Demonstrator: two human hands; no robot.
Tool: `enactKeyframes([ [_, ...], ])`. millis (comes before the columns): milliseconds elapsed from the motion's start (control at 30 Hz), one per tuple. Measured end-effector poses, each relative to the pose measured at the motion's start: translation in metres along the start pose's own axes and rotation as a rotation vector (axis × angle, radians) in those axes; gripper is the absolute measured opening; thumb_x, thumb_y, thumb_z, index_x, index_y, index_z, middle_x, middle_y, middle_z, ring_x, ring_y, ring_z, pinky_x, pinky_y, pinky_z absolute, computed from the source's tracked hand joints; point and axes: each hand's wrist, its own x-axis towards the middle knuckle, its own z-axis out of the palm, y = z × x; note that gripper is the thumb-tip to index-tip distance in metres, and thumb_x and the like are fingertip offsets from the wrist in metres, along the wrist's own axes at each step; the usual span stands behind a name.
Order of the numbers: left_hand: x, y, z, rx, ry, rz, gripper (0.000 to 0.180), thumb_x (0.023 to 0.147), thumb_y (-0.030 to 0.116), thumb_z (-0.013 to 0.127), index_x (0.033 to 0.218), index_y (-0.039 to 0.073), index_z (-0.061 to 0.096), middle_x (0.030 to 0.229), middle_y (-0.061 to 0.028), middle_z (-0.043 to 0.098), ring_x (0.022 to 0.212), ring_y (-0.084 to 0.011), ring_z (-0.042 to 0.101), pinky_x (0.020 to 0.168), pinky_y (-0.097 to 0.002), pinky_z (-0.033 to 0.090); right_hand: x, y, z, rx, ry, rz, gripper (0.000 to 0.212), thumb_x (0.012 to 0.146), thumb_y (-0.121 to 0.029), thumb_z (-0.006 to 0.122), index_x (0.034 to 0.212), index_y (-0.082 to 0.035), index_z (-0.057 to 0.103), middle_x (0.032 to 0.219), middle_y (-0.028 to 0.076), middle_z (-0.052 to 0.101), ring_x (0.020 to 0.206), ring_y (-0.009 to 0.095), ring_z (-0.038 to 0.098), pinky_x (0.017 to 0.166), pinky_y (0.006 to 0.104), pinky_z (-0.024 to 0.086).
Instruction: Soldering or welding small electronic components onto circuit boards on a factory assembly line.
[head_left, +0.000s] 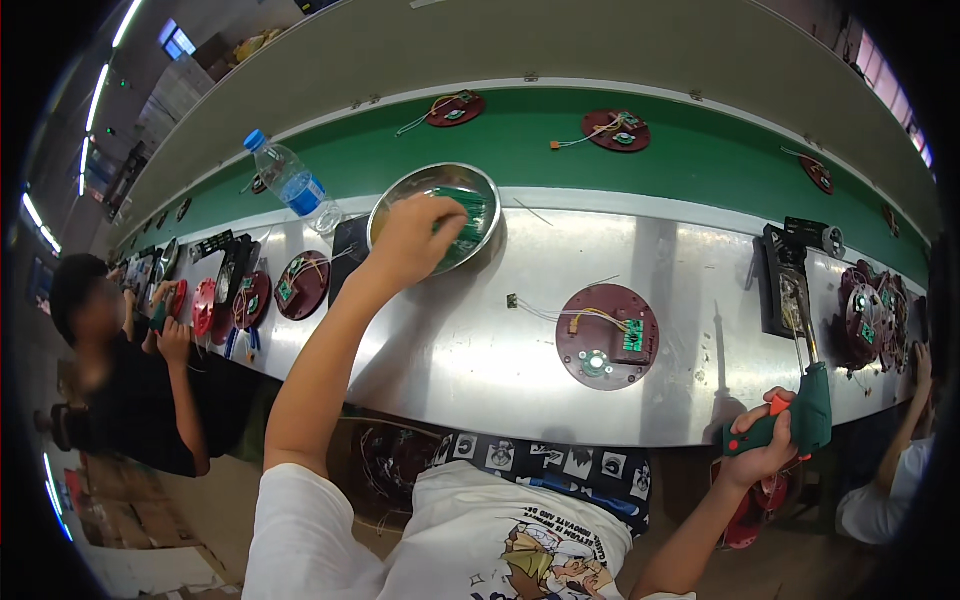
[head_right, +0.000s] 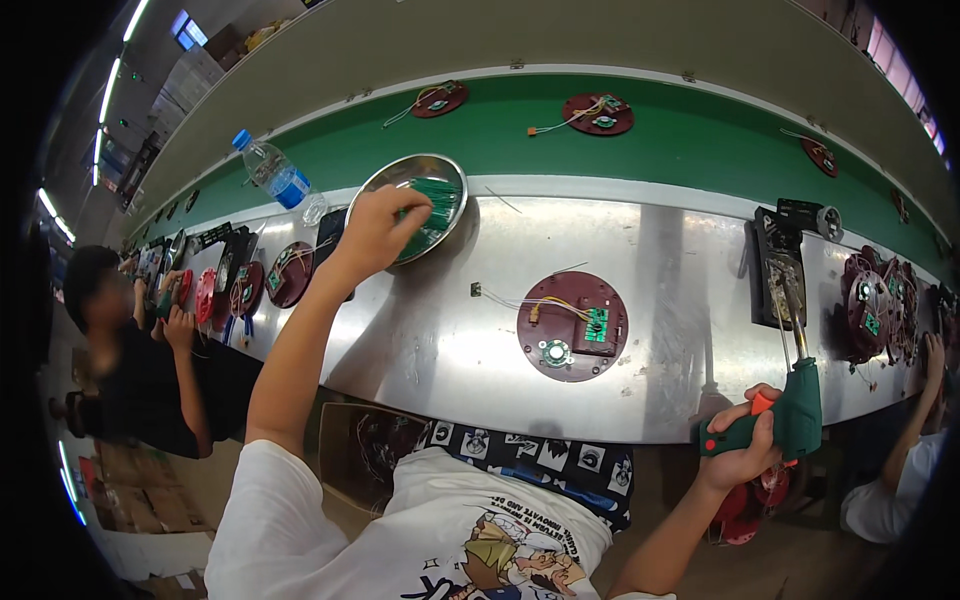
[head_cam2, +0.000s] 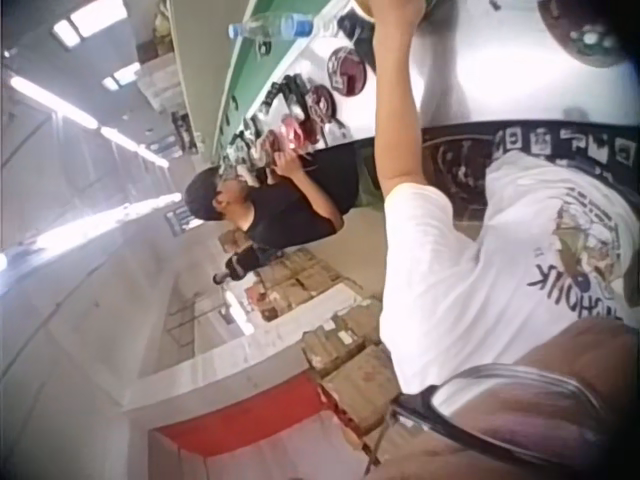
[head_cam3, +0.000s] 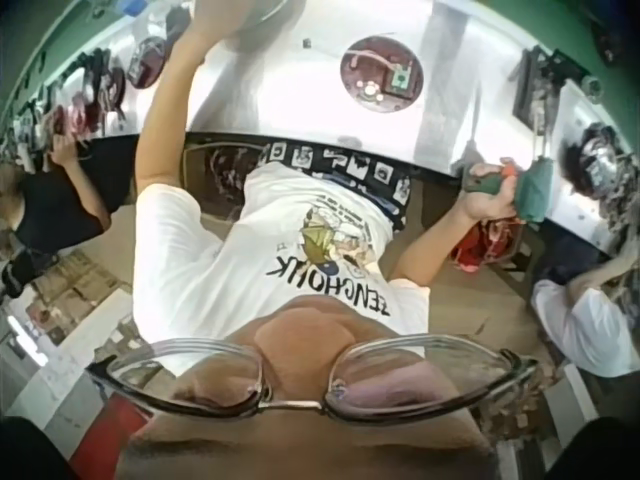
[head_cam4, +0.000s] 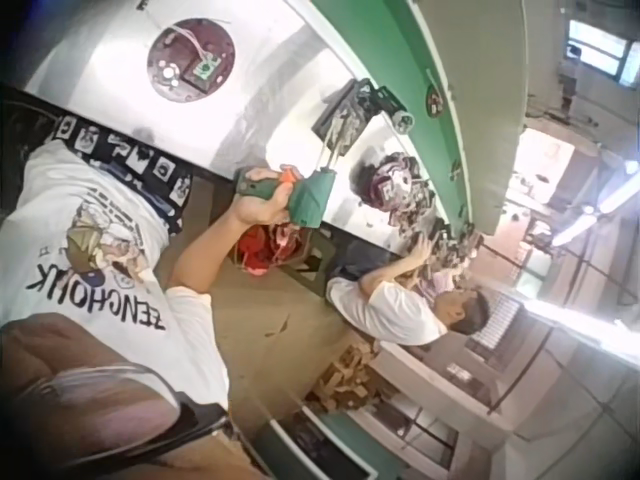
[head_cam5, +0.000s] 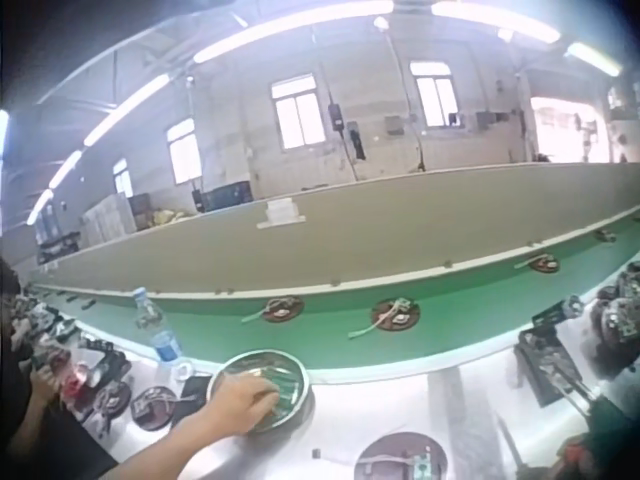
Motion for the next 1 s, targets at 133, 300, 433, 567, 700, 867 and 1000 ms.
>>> enactKeyframes([
  [133, 0.006, -0.024, 0.014, 0.047, -0.097, 0.145, 0.007, 0.081, 0.009, 0.071, 0.086, 0.005, 0.072, 0.098, -0.0085, 0.068, 0.1, -0.0294, 0.057, 0.089, -0.0409, 0.047, -0.001, -0.002, 0.0, -0.021, -0.01, 0.012, 0.033, 0.097, -0.023, 0.046, 0.109, 0.008, 0.05, 0.09, 0.015, 0.055, 0.045, 0.013, 0.048, 0.042, 0.0256, 0.042],
  [300, 0.011, -0.029, 0.018, 0.094, -0.155, 0.124, 0.008, 0.082, 0.008, 0.071, 0.088, 0.004, 0.071, 0.096, -0.0089, 0.066, 0.1, -0.0298, 0.057, 0.09, -0.0403, 0.046, -0.001, 0.002, -0.009, 0.001, -0.082, 0.03, 0.029, 0.099, -0.02, 0.044, 0.11, 0.005, 0.053, 0.097, 0.014, 0.054, 0.05, 0.012, 0.051, 0.043, 0.0245, 0.041],
  [433, 0.01, -0.028, 0.02, 0.049, -0.07, 0.179, 0.009, 0.082, 0.009, 0.071, 0.089, 0.003, 0.07, 0.095, -0.0095, 0.067, 0.099, -0.0305, 0.058, 0.09, -0.0403, 0.047, -0.001, 0.0, -0.006, -0.014, -0.064, 0.005, 0.03, 0.099, -0.021, 0.045, 0.11, 0.006, 0.053, 0.098, 0.015, 0.054, 0.05, 0.012, 0.051, 0.043, 0.0244, 0.041],
  [567, 0.01, 0.002, 0.016, -0.089, 0.012, 0.249, 0.009, 0.083, 0.008, 0.07, 0.09, 0.002, 0.069, 0.093, -0.0103, 0.069, 0.09, -0.0309, 0.063, 0.082, -0.0374, 0.05, -0.004, -0.007, -0.005, 0.017, -0.12, 0.049, 0.035, 0.097, -0.023, 0.049, 0.111, 0.009, 0.051, 0.093, 0.017, 0.056, 0.047, 0.013, 0.049, 0.042, 0.0247, 0.041],
  [700, -0.007, 0.052, 0.008, -0.186, 0.104, 0.22, 0.008, 0.085, 0.005, 0.068, 0.092, 0.001, 0.069, 0.087, -0.0127, 0.068, 0.077, -0.0296, 0.065, 0.069, -0.0374, 0.05, -0.006, -0.008, -0.002, -0.002, -0.27, 0.133, 0.042, 0.092, -0.028, 0.057, 0.11, 0.01, 0.049, 0.094, 0.019, 0.055, 0.045, 0.015, 0.053, 0.038, 0.0271, 0.043],
  [867, -0.029, 0.11, 0.039, -0.365, 0.047, 0.234, 0.008, 0.083, 0.003, 0.069, 0.091, 0.0, 0.068, 0.082, -0.0132, 0.067, 0.071, -0.0281, 0.064, 0.062, -0.0366, 0.049, -0.014, -0.011, -0.007, 0.058, -0.333, 0.194, 0.05, 0.088, -0.03, 0.066, 0.113, 0.011, 0.05, 0.095, 0.02, 0.057, 0.043, 0.017, 0.055, 0.038, 0.0266, 0.044],
  [1000, -0.04, 0.139, 0.072, -0.403, 0.008, 0.317, 0.01, 0.08, -0.002, 0.069, 0.09, -0.001, 0.066, 0.08, -0.0125, 0.066, 0.067, -0.0259, 0.062, 0.06, -0.0353, 0.049, -0.032, -0.014, -0.014, -0.001, -0.442, 0.213, 0.054, 0.086, -0.03, 0.07, 0.117, 0.011, 0.054, 0.099, 0.024, 0.059, 0.047, 0.018, 0.056, 0.041, 0.0245, 0.043],
])
